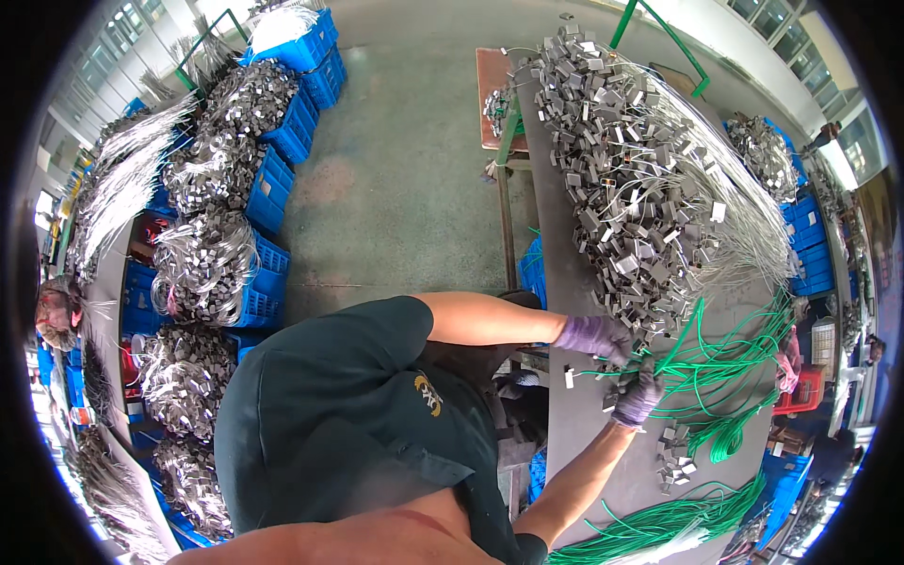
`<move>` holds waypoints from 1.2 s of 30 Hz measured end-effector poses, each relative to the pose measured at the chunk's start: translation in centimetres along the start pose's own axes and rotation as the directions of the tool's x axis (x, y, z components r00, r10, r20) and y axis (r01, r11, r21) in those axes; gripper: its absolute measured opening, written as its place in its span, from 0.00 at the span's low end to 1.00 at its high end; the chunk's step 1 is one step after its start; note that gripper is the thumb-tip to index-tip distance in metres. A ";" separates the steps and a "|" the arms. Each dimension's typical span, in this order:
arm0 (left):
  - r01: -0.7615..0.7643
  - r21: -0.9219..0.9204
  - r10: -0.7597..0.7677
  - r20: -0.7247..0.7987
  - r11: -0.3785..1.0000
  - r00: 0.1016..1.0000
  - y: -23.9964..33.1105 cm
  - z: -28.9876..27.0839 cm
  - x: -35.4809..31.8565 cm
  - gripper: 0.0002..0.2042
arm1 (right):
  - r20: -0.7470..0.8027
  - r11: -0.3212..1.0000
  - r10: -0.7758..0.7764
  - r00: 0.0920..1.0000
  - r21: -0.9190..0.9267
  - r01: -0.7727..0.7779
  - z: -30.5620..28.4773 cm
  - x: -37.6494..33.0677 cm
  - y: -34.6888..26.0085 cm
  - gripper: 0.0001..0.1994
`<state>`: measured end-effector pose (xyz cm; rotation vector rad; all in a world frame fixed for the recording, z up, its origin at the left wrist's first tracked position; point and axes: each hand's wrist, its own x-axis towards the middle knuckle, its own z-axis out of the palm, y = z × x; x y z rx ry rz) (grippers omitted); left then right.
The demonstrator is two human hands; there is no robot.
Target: Organize and bundle green electrical cables at a manufacturing workbench.
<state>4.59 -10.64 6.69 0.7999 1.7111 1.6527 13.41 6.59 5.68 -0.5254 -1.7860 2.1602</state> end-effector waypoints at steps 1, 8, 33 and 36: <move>-0.081 0.018 0.080 0.056 0.997 0.995 -1.1 -0.1 0.2 0.13 | 0.003 1.000 0.005 1.000 0.030 -0.005 -0.7 0.3 -0.1 0.13; -0.262 0.032 0.252 0.174 0.965 0.952 -2.7 -0.3 -0.1 0.17 | 0.053 0.999 0.011 0.999 0.032 -0.013 -3.4 1.9 1.4 0.13; -0.566 -0.010 0.561 -0.116 0.824 0.820 -6.5 5.7 3.1 0.16 | -0.159 1.000 0.018 0.987 -0.014 -0.021 -3.8 2.6 0.4 0.14; -0.459 0.121 0.474 -0.158 0.880 0.866 -7.3 5.9 2.6 0.18 | -0.184 0.991 0.071 0.980 -0.097 -0.090 -3.8 2.4 1.0 0.14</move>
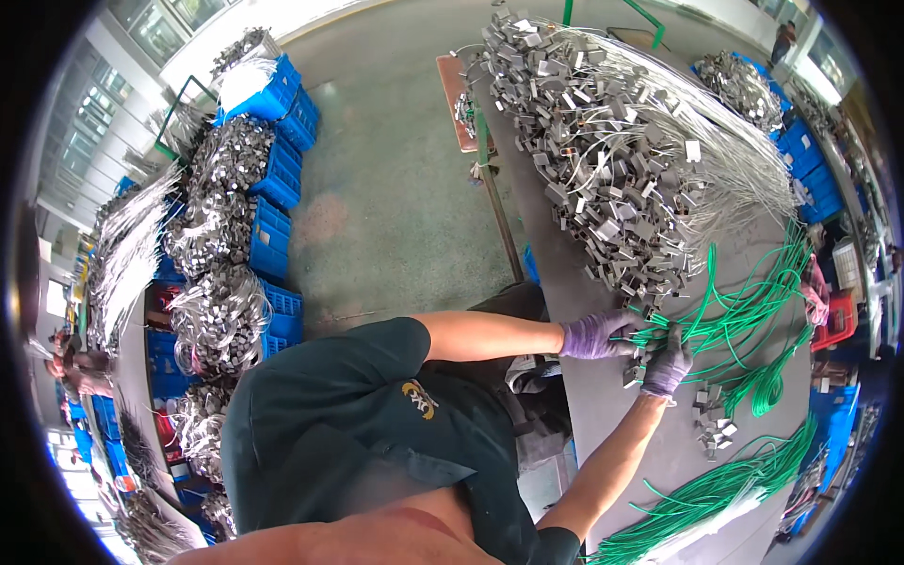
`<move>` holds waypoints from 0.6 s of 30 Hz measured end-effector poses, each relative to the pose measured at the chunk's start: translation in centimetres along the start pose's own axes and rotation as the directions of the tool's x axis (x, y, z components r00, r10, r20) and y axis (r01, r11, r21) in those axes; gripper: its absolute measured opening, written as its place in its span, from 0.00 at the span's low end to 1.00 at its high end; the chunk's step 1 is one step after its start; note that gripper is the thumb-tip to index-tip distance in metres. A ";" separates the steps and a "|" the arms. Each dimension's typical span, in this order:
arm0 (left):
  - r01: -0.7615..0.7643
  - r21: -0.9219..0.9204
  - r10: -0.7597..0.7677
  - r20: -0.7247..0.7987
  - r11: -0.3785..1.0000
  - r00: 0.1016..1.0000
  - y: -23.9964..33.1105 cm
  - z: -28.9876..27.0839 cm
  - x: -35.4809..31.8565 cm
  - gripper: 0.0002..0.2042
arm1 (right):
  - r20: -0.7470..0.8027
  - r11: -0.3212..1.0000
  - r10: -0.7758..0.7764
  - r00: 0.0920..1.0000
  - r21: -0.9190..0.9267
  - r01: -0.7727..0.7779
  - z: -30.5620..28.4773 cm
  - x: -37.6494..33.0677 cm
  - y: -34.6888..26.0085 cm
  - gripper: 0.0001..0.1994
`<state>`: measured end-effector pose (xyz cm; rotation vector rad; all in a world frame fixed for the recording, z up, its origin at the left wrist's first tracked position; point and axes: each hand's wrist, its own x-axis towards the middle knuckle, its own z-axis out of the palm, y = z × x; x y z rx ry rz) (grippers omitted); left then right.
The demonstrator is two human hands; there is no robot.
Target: Organize and bundle green electrical cables at a manufacturing workbench.
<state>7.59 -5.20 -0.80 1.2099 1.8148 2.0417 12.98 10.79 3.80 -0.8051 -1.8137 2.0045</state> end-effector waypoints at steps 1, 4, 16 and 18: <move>0.031 0.114 -0.024 -0.068 0.993 0.997 0.8 0.0 -0.3 0.19 | -0.016 0.998 0.003 1.000 0.063 -0.001 -0.1 0.0 1.1 0.14; 0.273 0.139 -0.278 0.015 0.952 0.960 4.3 0.8 0.5 0.17 | -0.154 0.999 -0.042 0.987 -0.028 0.038 -1.1 -1.6 1.8 0.15; -0.047 0.664 -0.070 0.149 0.746 0.986 -1.2 2.0 2.6 0.17 | -0.111 0.998 -0.067 0.992 0.011 0.068 -5.0 -2.6 0.0 0.21; -0.070 0.671 -0.094 0.205 0.738 0.974 -1.1 2.2 2.3 0.21 | -0.106 0.999 -0.043 0.993 0.029 0.046 -5.1 -2.8 0.0 0.20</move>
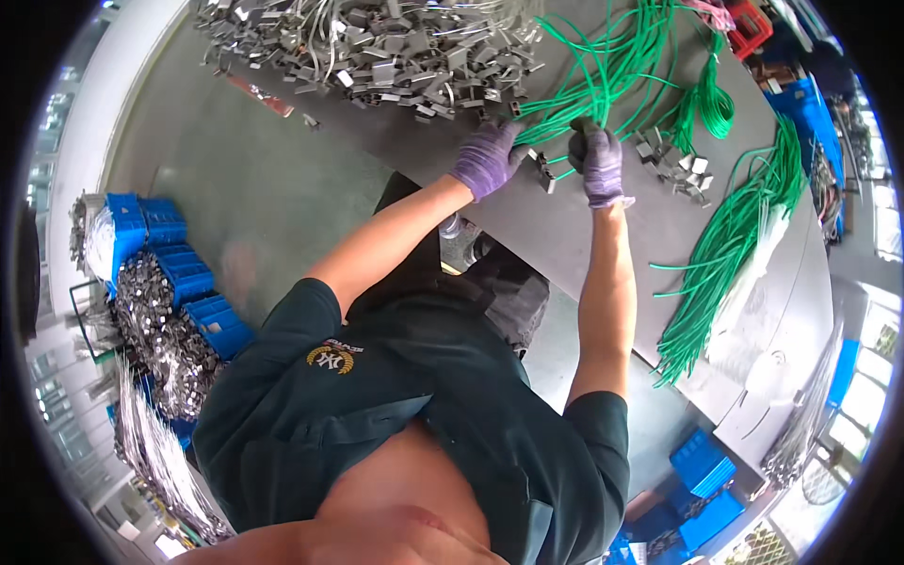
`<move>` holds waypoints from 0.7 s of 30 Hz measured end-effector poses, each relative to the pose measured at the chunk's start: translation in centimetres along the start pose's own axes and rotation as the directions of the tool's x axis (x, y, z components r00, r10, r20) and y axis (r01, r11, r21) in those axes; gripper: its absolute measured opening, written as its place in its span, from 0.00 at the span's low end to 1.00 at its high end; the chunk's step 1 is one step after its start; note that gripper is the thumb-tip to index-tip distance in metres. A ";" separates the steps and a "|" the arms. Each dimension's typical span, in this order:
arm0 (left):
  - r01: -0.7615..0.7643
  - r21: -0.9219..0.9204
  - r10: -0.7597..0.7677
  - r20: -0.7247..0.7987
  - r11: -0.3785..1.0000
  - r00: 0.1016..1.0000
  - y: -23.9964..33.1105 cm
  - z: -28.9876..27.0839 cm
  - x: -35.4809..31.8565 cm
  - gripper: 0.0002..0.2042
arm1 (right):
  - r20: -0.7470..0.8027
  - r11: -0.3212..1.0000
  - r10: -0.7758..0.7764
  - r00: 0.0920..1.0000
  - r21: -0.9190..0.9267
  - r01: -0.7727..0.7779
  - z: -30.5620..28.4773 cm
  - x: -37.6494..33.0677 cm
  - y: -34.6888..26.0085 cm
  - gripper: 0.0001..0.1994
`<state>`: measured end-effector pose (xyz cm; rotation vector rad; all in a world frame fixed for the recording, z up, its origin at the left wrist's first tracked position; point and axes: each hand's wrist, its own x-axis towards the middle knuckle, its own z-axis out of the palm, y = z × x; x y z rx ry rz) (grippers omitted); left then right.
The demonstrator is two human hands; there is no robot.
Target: Organize and bundle green electrical cables at a manufacturing workbench.
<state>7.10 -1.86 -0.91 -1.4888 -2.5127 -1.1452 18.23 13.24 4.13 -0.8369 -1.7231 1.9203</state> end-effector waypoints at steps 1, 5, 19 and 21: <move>-0.008 0.030 0.006 0.050 1.000 0.999 0.2 -0.1 -0.2 0.25 | 0.023 1.000 0.008 1.000 0.026 -0.009 0.0 0.0 0.2 0.20; -0.089 -0.030 0.090 0.062 0.996 0.994 -0.1 -1.0 -0.5 0.23 | 0.133 0.994 0.073 0.988 0.076 -0.084 0.4 0.3 0.0 0.17; -0.020 0.169 -0.005 0.148 0.985 0.989 -0.6 0.8 0.2 0.20 | 0.000 0.749 -0.593 0.805 0.365 0.552 -8.9 2.4 -17.9 0.21; -0.005 0.201 -0.033 0.187 0.979 0.982 -0.4 0.5 0.1 0.21 | 0.015 0.737 -0.623 0.782 0.347 0.580 -8.8 2.9 -17.4 0.20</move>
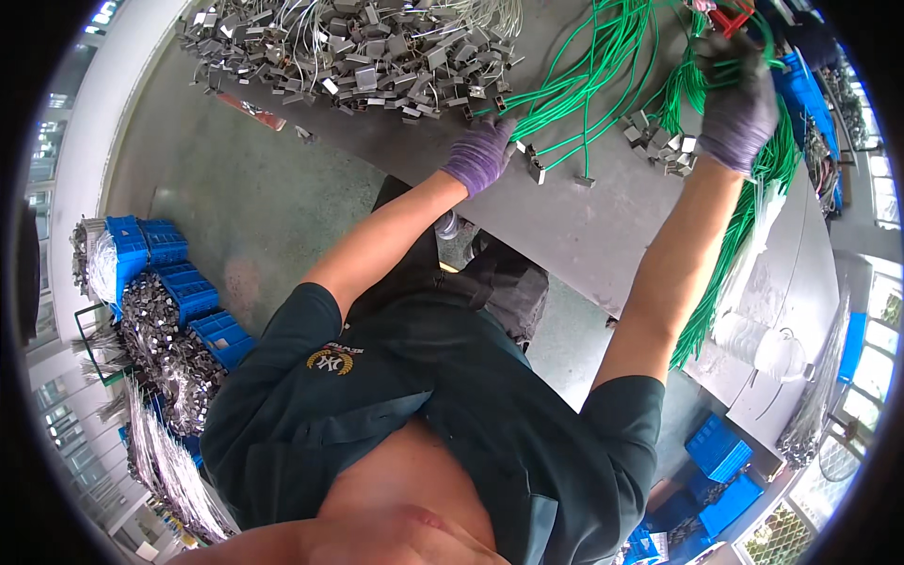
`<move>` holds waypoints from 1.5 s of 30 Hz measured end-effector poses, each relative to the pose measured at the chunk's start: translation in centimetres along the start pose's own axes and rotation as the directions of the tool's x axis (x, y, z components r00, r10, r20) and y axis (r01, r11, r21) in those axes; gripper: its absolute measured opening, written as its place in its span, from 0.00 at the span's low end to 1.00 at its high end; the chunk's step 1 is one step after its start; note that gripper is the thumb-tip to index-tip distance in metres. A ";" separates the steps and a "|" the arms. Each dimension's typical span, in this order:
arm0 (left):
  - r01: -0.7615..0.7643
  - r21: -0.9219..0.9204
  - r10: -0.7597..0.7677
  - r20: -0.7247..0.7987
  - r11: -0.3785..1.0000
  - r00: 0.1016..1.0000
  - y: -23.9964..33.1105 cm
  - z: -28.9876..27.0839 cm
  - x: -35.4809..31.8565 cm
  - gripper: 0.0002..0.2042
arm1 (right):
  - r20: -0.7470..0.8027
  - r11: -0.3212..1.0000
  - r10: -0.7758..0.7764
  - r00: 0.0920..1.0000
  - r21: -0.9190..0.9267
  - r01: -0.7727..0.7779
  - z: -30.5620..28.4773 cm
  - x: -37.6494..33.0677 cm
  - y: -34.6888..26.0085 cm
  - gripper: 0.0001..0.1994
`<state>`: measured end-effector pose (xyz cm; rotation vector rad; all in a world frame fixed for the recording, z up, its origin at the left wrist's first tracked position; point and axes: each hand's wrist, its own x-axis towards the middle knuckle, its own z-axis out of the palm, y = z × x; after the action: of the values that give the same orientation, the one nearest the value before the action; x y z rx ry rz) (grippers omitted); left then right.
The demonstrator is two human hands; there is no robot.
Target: Organize and bundle green electrical cables at a manufacturing workbench.
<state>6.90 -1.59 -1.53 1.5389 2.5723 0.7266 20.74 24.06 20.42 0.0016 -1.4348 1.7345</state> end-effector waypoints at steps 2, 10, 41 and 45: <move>-0.039 -0.023 0.040 0.038 0.999 0.998 0.5 -1.0 0.0 0.21 | 0.031 0.764 -0.035 0.999 -0.644 0.046 -3.8 -1.1 3.7 0.20; -0.094 0.159 0.064 0.186 0.983 0.981 1.7 -7.9 3.7 0.21 | -0.134 0.813 0.385 0.913 -0.419 -0.405 -1.9 -11.6 12.4 0.20; -0.085 0.690 0.152 -0.038 0.719 0.988 -0.3 -6.7 14.4 0.13 | -0.182 0.796 0.606 0.775 0.134 -0.591 0.7 -16.9 13.9 0.17; -0.133 0.655 0.090 0.098 0.744 0.991 -0.7 -7.0 13.8 0.11 | -0.190 0.775 0.632 0.752 0.158 -0.612 0.1 -17.0 13.9 0.16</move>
<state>-2.52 7.23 6.93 1.8381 2.8670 -0.3028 23.01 14.23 0.88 -0.6939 -1.2540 2.2408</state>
